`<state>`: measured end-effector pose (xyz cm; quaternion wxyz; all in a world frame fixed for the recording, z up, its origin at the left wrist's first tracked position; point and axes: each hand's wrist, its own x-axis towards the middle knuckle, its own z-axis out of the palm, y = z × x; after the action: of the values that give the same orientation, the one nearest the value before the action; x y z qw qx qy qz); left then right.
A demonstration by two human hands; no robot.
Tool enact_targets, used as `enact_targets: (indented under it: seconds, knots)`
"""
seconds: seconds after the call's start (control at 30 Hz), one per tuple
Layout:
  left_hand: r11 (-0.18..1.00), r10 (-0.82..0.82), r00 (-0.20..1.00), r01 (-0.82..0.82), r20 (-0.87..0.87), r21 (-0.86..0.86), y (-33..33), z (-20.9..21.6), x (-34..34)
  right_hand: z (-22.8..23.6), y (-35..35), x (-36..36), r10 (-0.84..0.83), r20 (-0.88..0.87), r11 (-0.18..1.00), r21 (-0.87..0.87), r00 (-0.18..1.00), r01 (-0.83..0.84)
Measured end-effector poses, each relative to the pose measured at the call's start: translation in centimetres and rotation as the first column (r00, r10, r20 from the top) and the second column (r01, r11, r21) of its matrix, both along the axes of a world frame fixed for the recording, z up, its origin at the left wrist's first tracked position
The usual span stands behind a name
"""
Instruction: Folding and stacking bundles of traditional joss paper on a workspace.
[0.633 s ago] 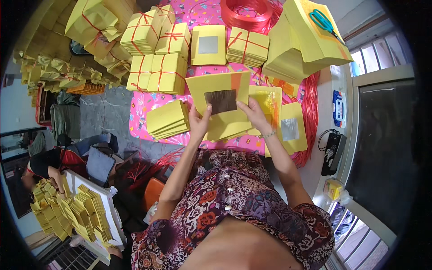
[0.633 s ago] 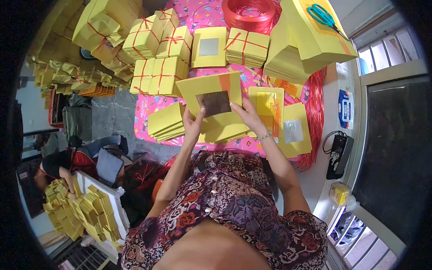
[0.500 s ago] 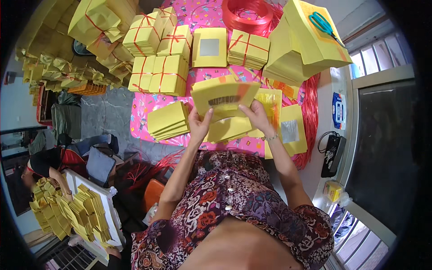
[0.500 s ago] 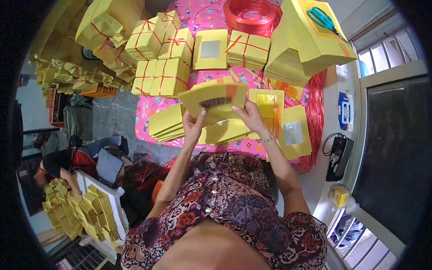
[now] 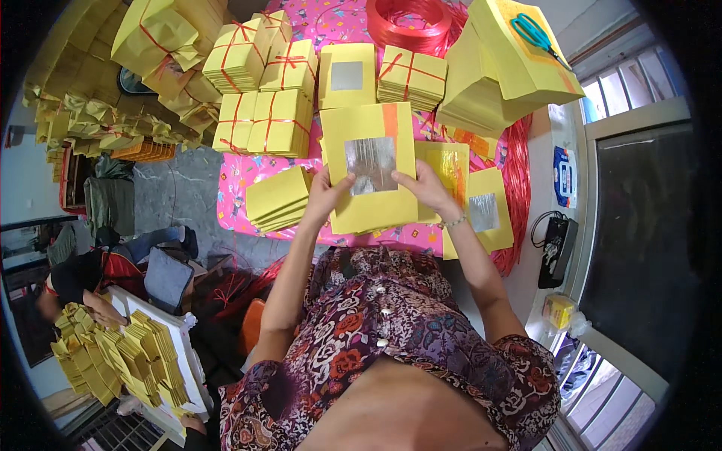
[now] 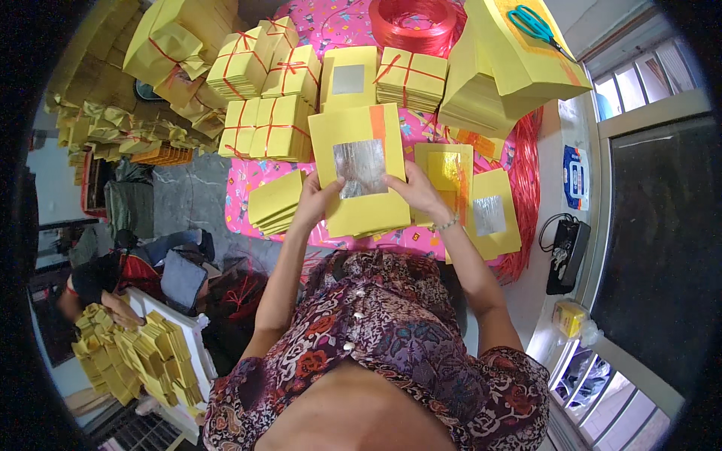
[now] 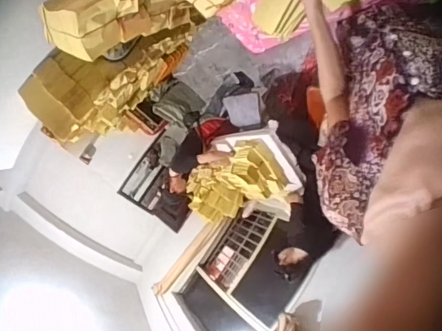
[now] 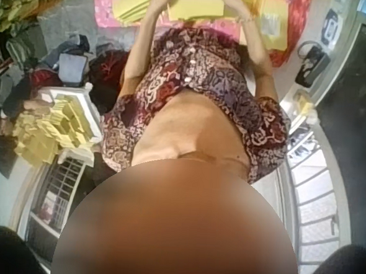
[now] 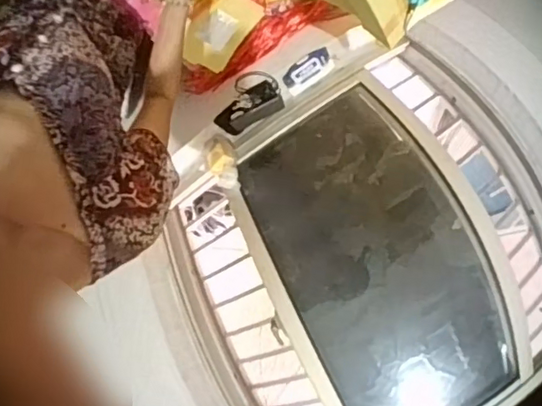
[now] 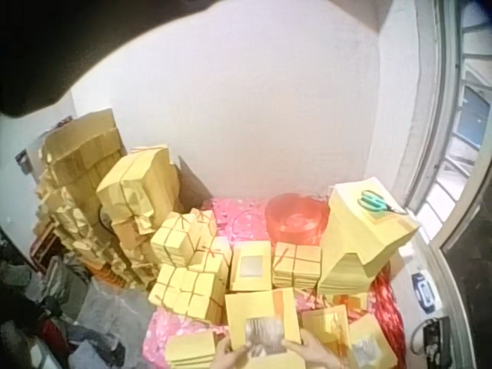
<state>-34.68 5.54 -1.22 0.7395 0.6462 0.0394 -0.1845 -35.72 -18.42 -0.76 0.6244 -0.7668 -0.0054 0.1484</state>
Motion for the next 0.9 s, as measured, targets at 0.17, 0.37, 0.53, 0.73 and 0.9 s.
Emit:
enact_targets:
  seconds: [0.17, 0.37, 0.53, 0.73, 0.9]
  knots:
    - [0.937, 0.113, 0.921, -0.224, -0.373, -0.268, 0.0, 0.7, -0.4, 0.0, -1.1, -0.7, 0.023, -0.135, 0.911, 0.410, 0.991, 0.035]
    - [0.927, 0.062, 0.852, -0.243, -0.519, -0.287, -0.2, -1.4, -1.9, 0.7, -0.7, -2.1, 0.141, 0.489, 0.972, -0.235, 0.861, -0.026]
    - [0.974, -0.019, 0.860, -0.100, -0.509, -0.204, 1.1, -5.3, -2.6, -2.2, -0.9, -1.7, 0.301, 0.410, 0.932, -0.317, 0.861, -0.175]
    - [0.955, 0.295, 0.940, -0.286, -0.172, 0.073, 1.3, -5.2, -4.1, -3.5, -0.4, -0.9, 0.127, 0.027, 0.953, -0.280, 0.992, -0.115]
    - [0.821, 0.016, 0.826, -0.332, 0.563, 0.464, 0.1, -3.6, -3.9, -9.2, -1.5, 0.4, 0.119, 0.032, 0.931, -0.351, 0.992, -0.100]
